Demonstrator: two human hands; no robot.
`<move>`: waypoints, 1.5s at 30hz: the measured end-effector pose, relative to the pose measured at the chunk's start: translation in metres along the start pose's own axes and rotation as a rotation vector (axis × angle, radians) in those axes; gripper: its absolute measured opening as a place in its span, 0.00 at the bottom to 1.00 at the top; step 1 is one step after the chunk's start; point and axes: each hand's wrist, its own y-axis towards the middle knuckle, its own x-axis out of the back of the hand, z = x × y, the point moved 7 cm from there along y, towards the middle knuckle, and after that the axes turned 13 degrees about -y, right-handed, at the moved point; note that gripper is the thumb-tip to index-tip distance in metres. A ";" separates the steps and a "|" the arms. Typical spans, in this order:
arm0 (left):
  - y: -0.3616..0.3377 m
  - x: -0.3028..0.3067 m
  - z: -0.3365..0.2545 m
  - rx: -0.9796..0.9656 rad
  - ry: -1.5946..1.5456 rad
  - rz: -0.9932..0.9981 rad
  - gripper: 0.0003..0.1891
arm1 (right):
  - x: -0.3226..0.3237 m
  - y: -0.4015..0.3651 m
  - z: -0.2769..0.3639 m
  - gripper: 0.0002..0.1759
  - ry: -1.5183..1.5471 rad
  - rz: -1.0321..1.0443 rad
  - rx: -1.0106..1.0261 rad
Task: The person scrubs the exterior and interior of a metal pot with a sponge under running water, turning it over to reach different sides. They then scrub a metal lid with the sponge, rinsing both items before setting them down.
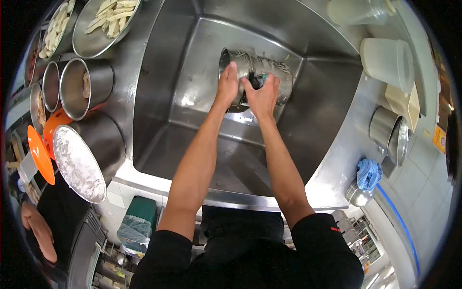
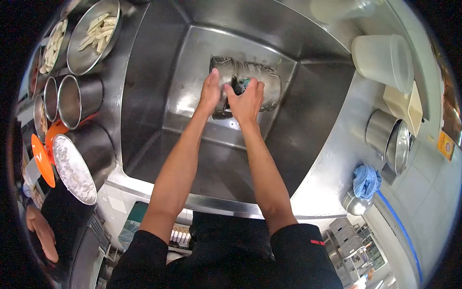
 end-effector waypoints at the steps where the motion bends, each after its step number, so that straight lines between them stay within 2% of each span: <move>1: 0.003 0.001 0.005 0.046 -0.079 -0.033 0.24 | -0.006 0.004 0.000 0.34 0.001 0.004 0.007; 3: -0.002 0.002 0.004 0.093 -0.155 -0.066 0.25 | -0.003 0.012 0.019 0.26 -0.057 -0.181 0.286; 4: -0.010 0.002 -0.010 0.041 -0.111 -0.052 0.24 | -0.009 0.026 0.023 0.26 -0.055 -0.182 0.289; 6: -0.013 -0.001 -0.022 -0.011 -0.067 -0.044 0.25 | -0.018 0.057 0.045 0.20 -0.020 -0.207 0.481; 7: -0.014 0.000 -0.023 -0.097 0.026 -0.075 0.24 | -0.018 0.069 0.052 0.20 -0.018 -0.200 0.484; 8: -0.019 0.002 -0.023 -0.176 0.124 -0.101 0.23 | -0.028 0.081 0.056 0.20 -0.041 -0.015 0.448; 9: -0.021 0.000 -0.023 -0.142 0.189 -0.104 0.18 | -0.040 0.087 0.056 0.20 -0.062 0.161 0.414; 12: -0.037 0.000 -0.023 -0.070 0.088 -0.022 0.12 | -0.036 0.077 0.046 0.22 -0.094 0.132 0.359; 13: -0.043 0.001 -0.019 0.006 0.140 0.044 0.11 | -0.041 0.083 0.039 0.19 -0.089 0.140 0.318; 14: -0.050 0.003 -0.022 -0.001 0.138 0.038 0.11 | -0.044 0.092 0.036 0.19 -0.086 0.137 0.327; 16: -0.060 0.005 -0.018 -0.051 0.035 0.050 0.11 | -0.062 0.106 0.027 0.20 -0.274 0.321 0.216; 18: -0.063 0.009 -0.015 -0.024 -0.002 0.035 0.12 | -0.068 0.107 0.032 0.22 -0.277 0.337 0.222; 20: -0.060 0.007 -0.014 0.084 -0.087 0.030 0.12 | -0.069 0.106 0.030 0.22 -0.197 0.479 0.233; 21: -0.054 0.006 -0.005 0.110 -0.186 -0.008 0.13 | -0.051 0.102 0.034 0.22 -0.208 0.461 0.231; 23: -0.038 0.005 0.001 0.069 -0.241 -0.025 0.13 | 0.018 0.088 0.055 0.19 0.084 0.305 0.223; 24: -0.030 0.007 -0.002 0.041 -0.275 -0.052 0.13 | 0.042 0.085 0.058 0.19 0.072 0.283 0.236; 25: -0.023 0.007 -0.004 0.125 -0.279 -0.040 0.15 | 0.071 0.085 0.055 0.20 0.258 0.198 0.175; 26: -0.017 0.006 -0.012 0.112 -0.290 -0.025 0.15 | 0.094 0.089 0.051 0.22 0.447 0.112 0.111; 28: 0.001 0.006 -0.006 0.094 -0.134 -0.071 0.17 | 0.147 0.104 0.066 0.33 0.457 -0.290 0.271; 29: 0.012 0.006 -0.004 0.035 -0.070 -0.123 0.18 | 0.158 0.115 0.075 0.42 0.503 -0.302 0.290; 30: 0.016 0.002 -0.015 0.025 -0.064 -0.111 0.18 | 0.163 0.125 0.085 0.44 0.396 -0.278 0.250; 32: 0.018 0.007 -0.043 -0.034 -0.036 -0.213 0.16 | 0.151 0.137 0.117 0.45 0.001 -0.138 0.347; 33: 0.026 0.010 -0.046 -0.037 0.041 -0.132 0.14 | 0.154 0.134 0.116 0.45 0.010 -0.142 0.341; 36: 0.042 0.018 -0.055 -0.106 0.109 -0.112 0.15 | 0.149 0.119 0.129 0.42 0.038 -0.144 0.396; 38: 0.041 0.029 -0.052 -0.117 0.151 -0.113 0.17 | 0.136 0.096 0.138 0.36 0.045 -0.154 0.396; 39: 0.046 0.028 -0.050 -0.077 0.096 -0.062 0.17 | 0.112 0.093 0.138 0.31 0.036 -0.040 0.361; 41: 0.047 0.028 -0.049 -0.041 0.040 -0.015 0.18 | 0.057 0.097 0.140 0.31 -0.181 0.086 0.509; 42: 0.045 0.028 -0.046 -0.004 -0.001 -0.003 0.19 | 0.032 0.105 0.131 0.31 -0.177 0.087 0.514; 44: 0.042 0.027 -0.039 0.071 -0.083 0.018 0.20 | -0.017 0.123 0.106 0.31 -0.110 0.247 0.335; 45: 0.038 0.025 -0.037 0.090 -0.137 0.017 0.19 | -0.021 0.117 0.110 0.31 -0.108 0.252 0.340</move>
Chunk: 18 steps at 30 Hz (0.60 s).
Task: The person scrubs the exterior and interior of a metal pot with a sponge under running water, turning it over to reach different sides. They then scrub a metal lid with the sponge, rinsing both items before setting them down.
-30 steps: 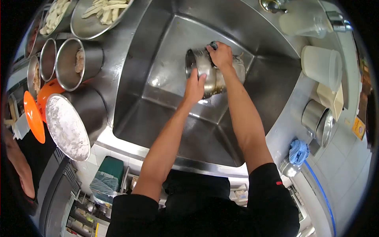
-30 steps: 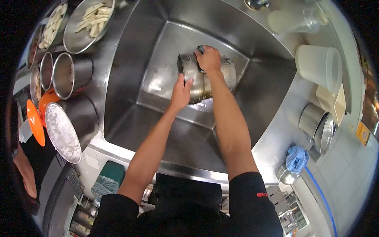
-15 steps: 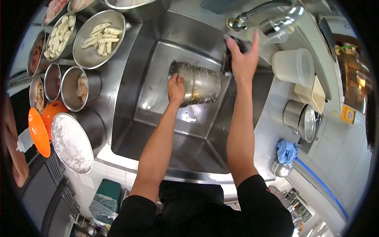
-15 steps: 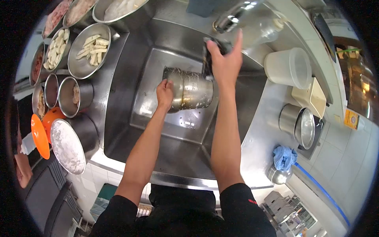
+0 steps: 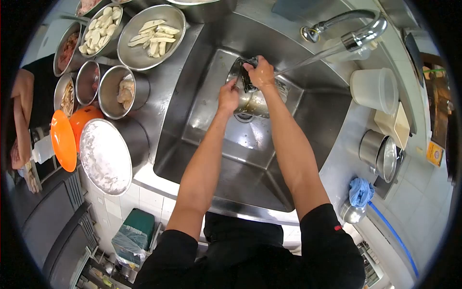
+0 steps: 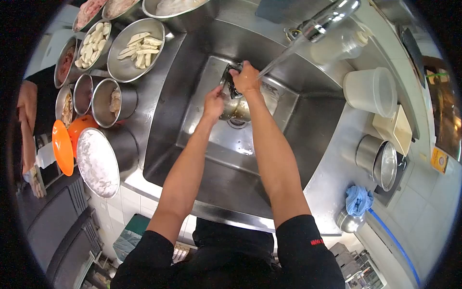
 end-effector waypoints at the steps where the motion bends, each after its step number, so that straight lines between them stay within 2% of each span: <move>1: -0.003 -0.001 0.002 -0.001 -0.001 -0.008 0.19 | -0.003 -0.006 0.000 0.31 -0.073 -0.039 -0.086; 2: -0.005 -0.003 0.003 -0.027 -0.023 -0.019 0.20 | -0.004 -0.011 -0.002 0.31 -0.148 -0.078 -0.168; 3: -0.007 -0.004 0.001 -0.053 -0.044 -0.029 0.20 | -0.014 -0.017 -0.005 0.32 -0.079 -0.058 -0.207; 5: -0.009 0.001 0.003 -0.070 -0.063 -0.039 0.21 | -0.024 -0.038 -0.007 0.32 -0.075 -0.221 -0.139; 6: -0.009 0.001 0.007 -0.049 -0.013 0.007 0.21 | -0.028 -0.036 -0.008 0.32 -0.075 -0.214 -0.137; 8: -0.026 0.000 -0.008 0.045 0.104 0.121 0.21 | -0.020 -0.042 -0.011 0.28 -0.054 -0.422 -0.019; 11: -0.025 0.005 0.007 -0.068 0.024 0.058 0.22 | -0.024 0.010 -0.038 0.25 -0.012 -0.252 -0.251; 14: -0.029 0.001 0.017 -0.044 -0.066 0.066 0.22 | -0.019 0.023 -0.041 0.24 0.042 -0.184 -0.346; 15: -0.029 0.001 0.019 -0.028 -0.091 0.046 0.22 | -0.024 0.017 -0.044 0.24 0.042 -0.187 -0.350; 17: -0.020 -0.002 0.018 -0.047 -0.079 0.098 0.21 | -0.027 -0.005 -0.042 0.22 -0.012 -0.382 -0.252; 18: -0.014 -0.004 0.016 -0.065 -0.065 0.144 0.21 | -0.021 -0.020 -0.043 0.21 0.117 -0.408 -0.266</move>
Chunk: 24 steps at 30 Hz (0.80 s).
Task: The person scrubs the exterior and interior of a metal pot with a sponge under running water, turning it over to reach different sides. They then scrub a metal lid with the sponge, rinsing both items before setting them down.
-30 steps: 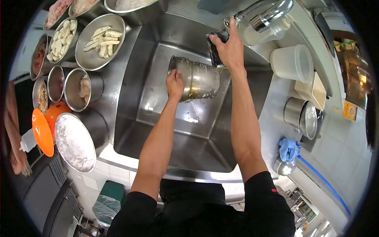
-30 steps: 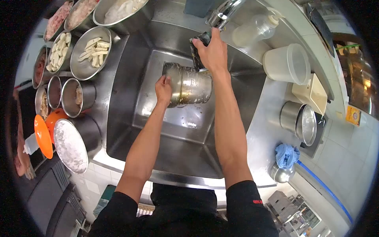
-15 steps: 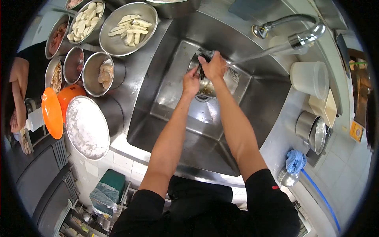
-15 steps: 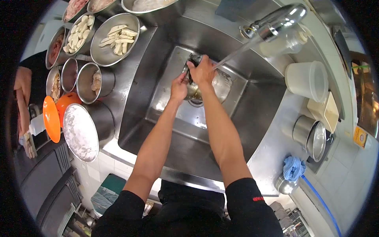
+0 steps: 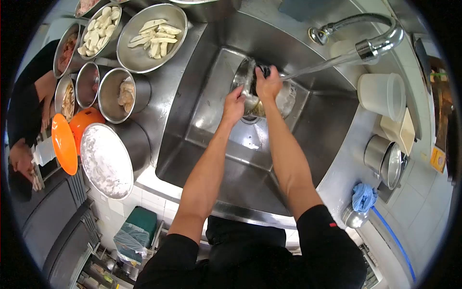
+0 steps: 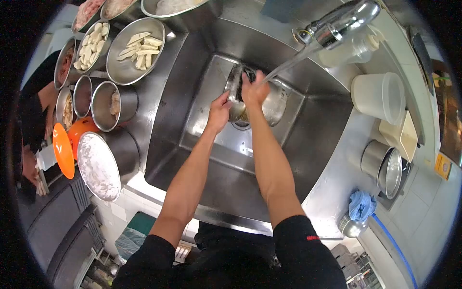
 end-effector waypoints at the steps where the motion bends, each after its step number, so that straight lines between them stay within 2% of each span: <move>1: 0.004 -0.005 -0.014 -0.001 0.001 -0.007 0.21 | 0.006 -0.009 -0.010 0.21 0.124 -0.004 -0.046; 2: 0.010 -0.013 -0.027 0.005 0.099 -0.029 0.21 | 0.000 -0.014 -0.026 0.19 0.230 -0.089 -0.014; 4: 0.027 -0.028 -0.037 -0.023 0.407 -0.129 0.23 | 0.014 -0.018 -0.028 0.19 0.226 -0.055 -0.036; 5: 0.031 -0.033 -0.035 -0.024 0.410 -0.123 0.23 | 0.023 -0.023 -0.028 0.20 0.222 -0.026 -0.059; 7: 0.038 -0.044 -0.034 0.151 0.424 -0.133 0.24 | 0.030 -0.032 -0.035 0.19 0.248 -0.014 -0.054; 8: 0.056 -0.040 0.001 0.169 0.246 -0.135 0.19 | 0.035 -0.041 -0.037 0.19 0.241 -0.054 -0.009; 9: 0.057 -0.044 0.003 0.170 0.240 -0.127 0.19 | 0.041 -0.050 -0.038 0.18 0.232 -0.093 0.034; 10: 0.056 -0.048 0.009 0.278 0.027 -0.139 0.17 | 0.044 -0.061 -0.040 0.18 0.217 -0.110 0.061; 11: 0.054 -0.054 0.015 0.386 -0.184 -0.149 0.15 | 0.046 -0.072 -0.035 0.18 0.032 -0.210 0.228; 13: 0.045 -0.060 0.010 0.442 -0.266 -0.204 0.14 | 0.054 -0.080 -0.021 0.17 -0.074 -0.262 0.297; 14: 0.046 -0.060 0.013 0.445 -0.284 -0.188 0.14 | 0.056 -0.074 -0.018 0.17 -0.081 -0.261 0.290; 15: 0.049 -0.059 0.017 0.443 -0.301 -0.174 0.14 | 0.045 -0.057 -0.024 0.16 -0.060 -0.149 0.131; 16: 0.044 -0.061 0.004 0.415 -0.182 -0.145 0.13 | 0.034 -0.040 -0.028 0.16 -0.033 -0.037 -0.025; 17: 0.045 -0.061 0.005 0.417 -0.176 -0.149 0.13 | 0.038 -0.022 -0.018 0.16 -0.029 -0.033 -0.029; 19: 0.055 -0.057 0.016 0.321 -0.120 -0.244 0.15 | 0.036 0.006 -0.016 0.14 -0.174 0.274 -0.197; 20: 0.062 -0.058 0.021 0.238 -0.075 -0.219 0.13 | 0.038 0.008 -0.012 0.14 -0.171 0.266 -0.191; 21: 0.065 -0.062 0.016 0.232 -0.077 -0.213 0.13 | 0.037 0.004 -0.011 0.15 -0.201 0.266 -0.147; 23: 0.058 -0.065 0.010 0.365 -0.208 -0.346 0.13 | 0.030 -0.021 -0.021 0.15 -0.238 0.266 -0.109; 24: 0.056 -0.068 -0.003 0.414 -0.161 -0.280 0.12 | 0.038 -0.046 -0.023 0.15 -0.148 0.018 0.021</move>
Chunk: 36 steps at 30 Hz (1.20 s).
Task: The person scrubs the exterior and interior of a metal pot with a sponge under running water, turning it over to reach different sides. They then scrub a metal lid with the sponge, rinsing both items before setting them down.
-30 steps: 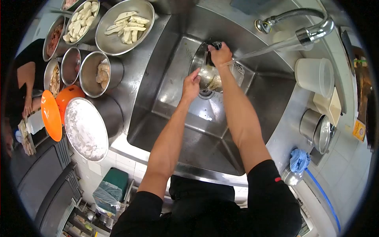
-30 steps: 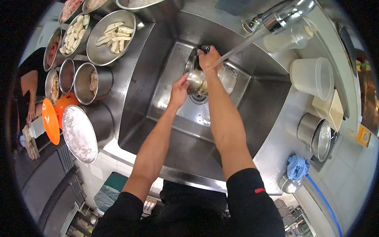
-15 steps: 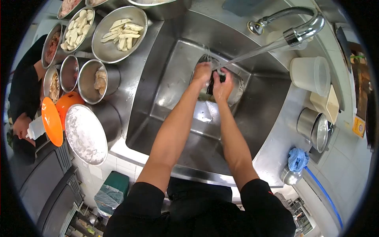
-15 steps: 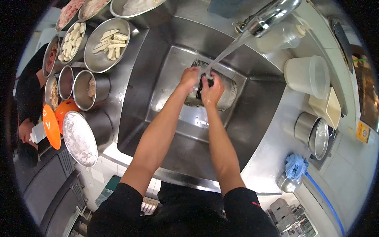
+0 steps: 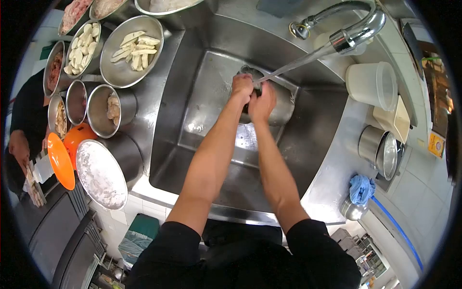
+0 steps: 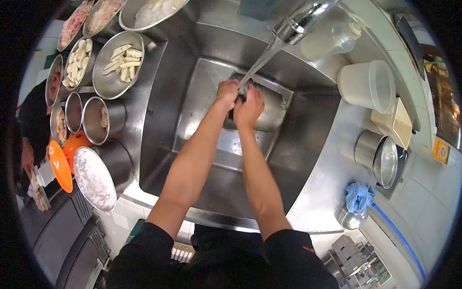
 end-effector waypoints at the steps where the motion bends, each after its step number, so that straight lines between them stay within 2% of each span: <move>1: -0.001 0.000 0.001 0.009 0.003 -0.001 0.12 | 0.013 -0.026 -0.002 0.15 0.088 -0.255 0.106; 3: 0.006 -0.003 0.000 0.065 0.019 -0.018 0.13 | 0.014 -0.052 -0.010 0.14 0.044 -0.259 0.092; 5: 0.030 0.002 0.015 0.024 0.024 0.029 0.10 | 0.010 -0.043 -0.011 0.14 0.003 -0.265 0.082; 7: 0.028 0.002 0.023 0.082 -0.090 0.158 0.09 | -0.004 0.006 -0.013 0.12 0.171 -0.148 -0.002; 9: 0.052 0.018 0.054 0.131 -0.087 0.136 0.08 | 0.001 0.038 0.003 0.13 0.052 0.144 -0.097; 10: 0.053 0.015 0.050 0.136 -0.130 0.169 0.09 | -0.004 0.026 0.001 0.17 0.000 0.108 -0.034; 11: 0.058 0.005 0.044 0.139 -0.178 0.212 0.11 | -0.001 0.004 -0.004 0.22 0.065 -0.027 0.009; 12: 0.025 0.003 0.022 0.128 -0.150 0.083 0.10 | 0.000 -0.026 -0.011 0.22 0.085 -0.059 0.019; 13: 0.027 0.002 0.022 0.126 -0.158 0.087 0.10 | 0.001 -0.043 -0.013 0.22 0.105 -0.083 0.029; 15: 0.034 0.006 0.032 0.132 -0.203 0.137 0.10 | 0.005 -0.017 -0.012 0.20 0.056 -0.107 0.057; 16: 0.027 0.009 0.023 0.053 -0.046 0.076 0.11 | -0.007 0.022 -0.010 0.19 0.016 0.072 0.015; 17: 0.031 0.007 0.027 0.050 -0.067 0.111 0.12 | -0.019 0.039 -0.011 0.18 -0.024 0.252 -0.033; 18: 0.029 0.008 0.029 0.050 -0.051 0.099 0.11 | -0.016 0.044 -0.009 0.18 -0.023 0.258 -0.038; 20: 0.031 0.003 0.027 0.038 -0.032 0.098 0.11 | -0.005 0.059 -0.003 0.17 -0.026 0.173 -0.097; 22: 0.035 0.012 0.023 -0.156 0.247 -0.102 0.10 | -0.012 0.020 -0.022 0.18 0.186 0.074 -0.047; 23: 0.026 0.009 0.016 -0.152 0.244 -0.101 0.10 | -0.003 -0.012 -0.032 0.21 0.268 -0.162 0.057; 25: -0.017 -0.025 -0.022 -0.426 1.046 0.087 0.14 | 0.003 -0.057 -0.066 0.24 0.228 -0.177 -0.102; 26: -0.027 -0.021 -0.024 -0.337 0.901 0.003 0.20 | 0.008 -0.065 -0.087 0.24 0.201 -0.204 -0.193; 27: -0.030 -0.020 -0.018 -0.340 0.904 0.012 0.20 | 0.018 -0.061 -0.103 0.21 0.139 -0.289 -0.125; 29: -0.034 -0.021 -0.015 -0.551 0.893 0.038 0.17 | 0.052 -0.042 -0.124 0.18 0.333 -0.150 -0.327; 30: -0.038 -0.022 -0.016 -0.471 0.929 0.049 0.20 | 0.077 -0.032 -0.123 0.17 0.309 -0.075 -0.340; 31: -0.031 -0.020 -0.010 -0.478 0.929 0.065 0.20 | 0.106 -0.019 -0.119 0.17 0.285 -0.001 -0.347; 33: -0.026 -0.025 -0.011 -0.885 0.901 0.108 0.20 | 0.184 0.000 -0.103 0.18 0.172 -0.026 -0.231; 35: -0.022 -0.042 -0.005 -0.723 1.176 0.324 0.18 | 0.272 0.023 -0.086 0.20 0.020 -0.207 -0.069; 36: -0.033 -0.051 -0.005 -0.705 1.357 0.433 0.19 | 0.309 0.039 -0.086 0.20 -0.063 -0.303 -0.007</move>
